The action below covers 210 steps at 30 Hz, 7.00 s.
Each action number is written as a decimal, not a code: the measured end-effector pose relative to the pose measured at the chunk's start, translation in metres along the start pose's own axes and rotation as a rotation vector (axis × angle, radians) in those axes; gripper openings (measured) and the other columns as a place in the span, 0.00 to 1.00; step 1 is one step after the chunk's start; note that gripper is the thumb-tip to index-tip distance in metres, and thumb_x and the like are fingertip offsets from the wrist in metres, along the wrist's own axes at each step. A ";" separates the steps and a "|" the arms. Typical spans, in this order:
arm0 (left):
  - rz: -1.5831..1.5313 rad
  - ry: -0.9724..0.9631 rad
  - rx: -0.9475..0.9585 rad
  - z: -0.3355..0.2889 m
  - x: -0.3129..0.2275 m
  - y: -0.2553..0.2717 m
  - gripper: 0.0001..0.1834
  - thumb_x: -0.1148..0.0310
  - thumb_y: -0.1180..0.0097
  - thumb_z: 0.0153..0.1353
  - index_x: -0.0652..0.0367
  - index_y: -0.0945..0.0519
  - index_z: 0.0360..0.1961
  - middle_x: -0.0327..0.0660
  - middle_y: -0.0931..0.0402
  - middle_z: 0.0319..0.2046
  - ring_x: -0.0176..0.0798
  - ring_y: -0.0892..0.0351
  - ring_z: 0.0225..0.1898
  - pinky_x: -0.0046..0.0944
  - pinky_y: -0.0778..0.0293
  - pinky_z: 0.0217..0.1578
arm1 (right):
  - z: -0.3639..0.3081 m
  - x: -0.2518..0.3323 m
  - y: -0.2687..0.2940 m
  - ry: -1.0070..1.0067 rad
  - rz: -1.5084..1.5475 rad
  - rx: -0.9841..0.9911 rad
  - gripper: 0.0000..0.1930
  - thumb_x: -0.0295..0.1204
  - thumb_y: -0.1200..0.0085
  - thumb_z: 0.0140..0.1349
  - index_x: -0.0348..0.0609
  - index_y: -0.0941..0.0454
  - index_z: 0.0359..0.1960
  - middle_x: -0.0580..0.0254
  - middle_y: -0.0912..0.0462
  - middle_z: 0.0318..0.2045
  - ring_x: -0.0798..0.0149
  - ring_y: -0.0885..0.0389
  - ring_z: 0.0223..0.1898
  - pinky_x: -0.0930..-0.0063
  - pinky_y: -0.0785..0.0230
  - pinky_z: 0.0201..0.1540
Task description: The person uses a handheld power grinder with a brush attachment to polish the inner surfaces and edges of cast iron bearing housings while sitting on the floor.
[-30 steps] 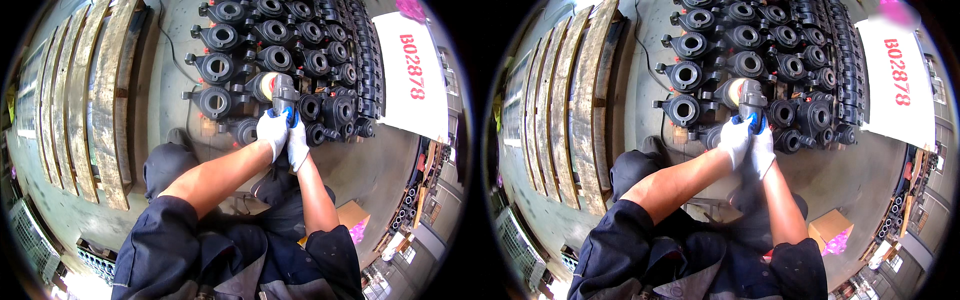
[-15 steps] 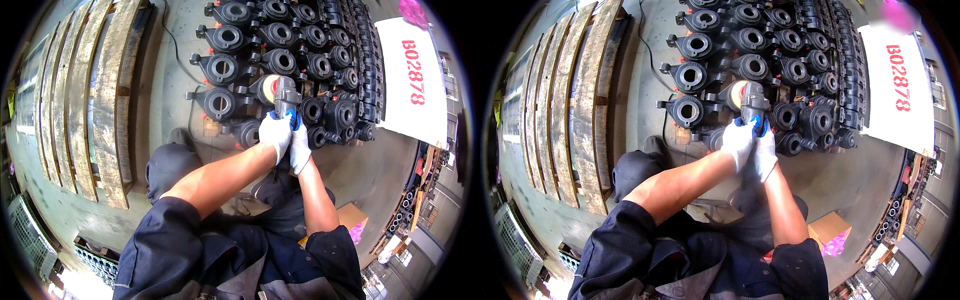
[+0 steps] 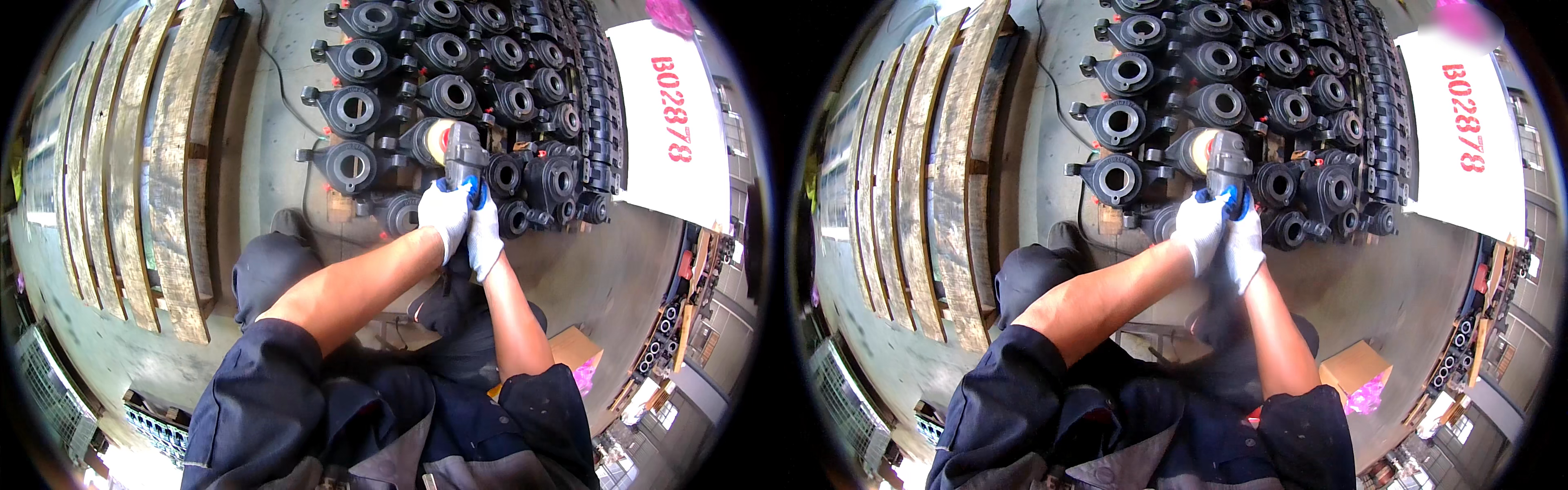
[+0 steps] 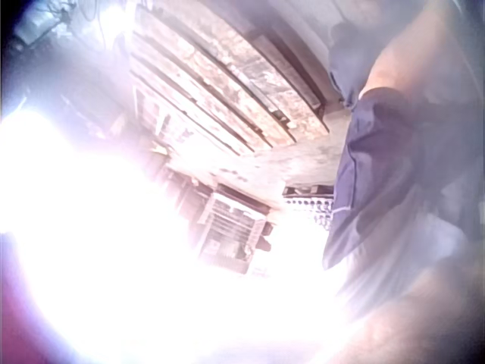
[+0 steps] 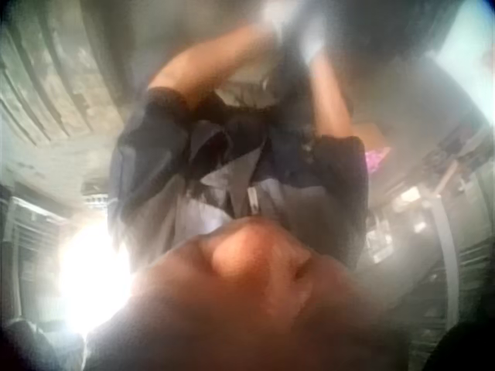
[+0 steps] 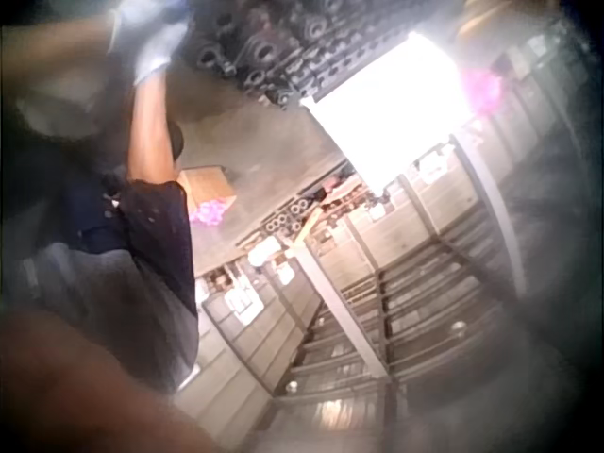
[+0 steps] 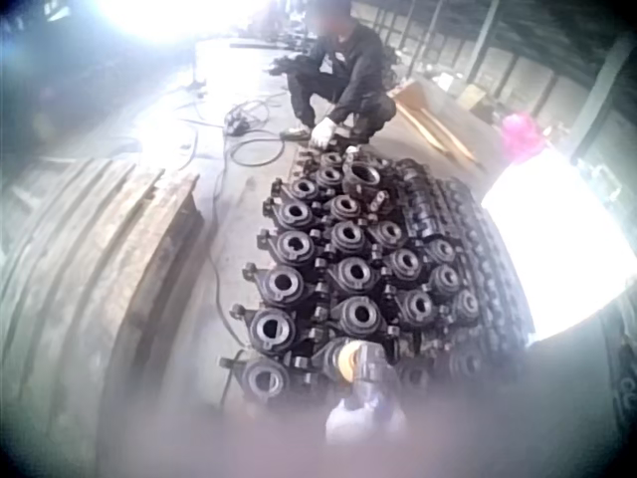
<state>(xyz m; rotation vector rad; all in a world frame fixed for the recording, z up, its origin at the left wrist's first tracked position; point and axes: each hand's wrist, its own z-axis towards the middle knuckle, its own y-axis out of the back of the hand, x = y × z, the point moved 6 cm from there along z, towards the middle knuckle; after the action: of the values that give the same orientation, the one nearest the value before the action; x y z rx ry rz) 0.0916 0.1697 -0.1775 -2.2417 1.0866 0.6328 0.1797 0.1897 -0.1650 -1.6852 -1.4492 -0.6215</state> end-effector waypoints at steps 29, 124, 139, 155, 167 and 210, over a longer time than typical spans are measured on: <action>0.059 0.031 -0.017 -0.036 0.033 0.010 0.27 0.56 0.33 0.63 0.64 0.21 0.56 0.48 0.15 0.45 0.39 0.18 0.43 0.39 0.24 0.49 | -0.043 -0.024 0.007 -0.189 0.258 -0.101 0.21 0.51 0.59 0.77 0.54 0.27 0.61 0.57 0.21 0.48 0.59 0.21 0.48 0.63 0.25 0.54; 0.001 0.024 0.039 -0.032 0.024 0.010 0.21 0.59 0.40 0.69 0.62 0.21 0.56 0.46 0.17 0.46 0.42 0.20 0.45 0.41 0.25 0.49 | -0.021 -0.039 0.029 0.074 0.058 -0.078 0.18 0.37 0.60 0.80 0.50 0.31 0.66 0.63 0.22 0.50 0.64 0.21 0.47 0.66 0.24 0.52; -0.012 -0.024 -0.078 -0.012 0.020 0.025 0.18 0.62 0.39 0.68 0.61 0.20 0.53 0.44 0.17 0.43 0.38 0.22 0.42 0.42 0.25 0.47 | -0.013 -0.024 -0.004 0.002 -0.073 -0.019 0.25 0.17 0.45 0.67 0.45 0.32 0.65 0.60 0.21 0.52 0.62 0.21 0.51 0.65 0.23 0.54; -0.215 -0.129 -0.163 -0.053 -0.032 0.083 0.23 0.59 0.39 0.69 0.64 0.23 0.57 0.47 0.17 0.48 0.39 0.20 0.46 0.41 0.25 0.51 | -0.018 -0.034 -0.076 0.026 -0.106 0.163 0.22 0.33 0.50 0.75 0.46 0.32 0.68 0.62 0.22 0.53 0.66 0.23 0.51 0.68 0.27 0.56; -0.238 -0.128 -0.246 -0.030 -0.015 0.100 0.22 0.58 0.41 0.70 0.62 0.22 0.57 0.47 0.16 0.50 0.40 0.20 0.47 0.43 0.25 0.51 | -0.008 -0.037 -0.093 0.050 -0.384 0.256 0.21 0.33 0.55 0.78 0.45 0.34 0.70 0.62 0.23 0.57 0.67 0.24 0.53 0.70 0.28 0.59; -0.359 -0.141 -0.308 0.006 -0.059 0.108 0.16 0.63 0.42 0.71 0.64 0.22 0.53 0.43 0.18 0.42 0.35 0.23 0.40 0.37 0.25 0.44 | 0.040 -0.020 -0.132 0.135 -0.592 0.271 0.24 0.32 0.45 0.72 0.44 0.32 0.68 0.56 0.17 0.50 0.69 0.23 0.49 0.69 0.27 0.55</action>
<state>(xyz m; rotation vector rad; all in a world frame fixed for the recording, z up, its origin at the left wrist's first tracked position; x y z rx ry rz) -0.0306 0.1509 -0.1752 -2.5223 0.5240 0.8302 0.0427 0.2132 -0.1692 -0.9800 -1.8460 -0.7915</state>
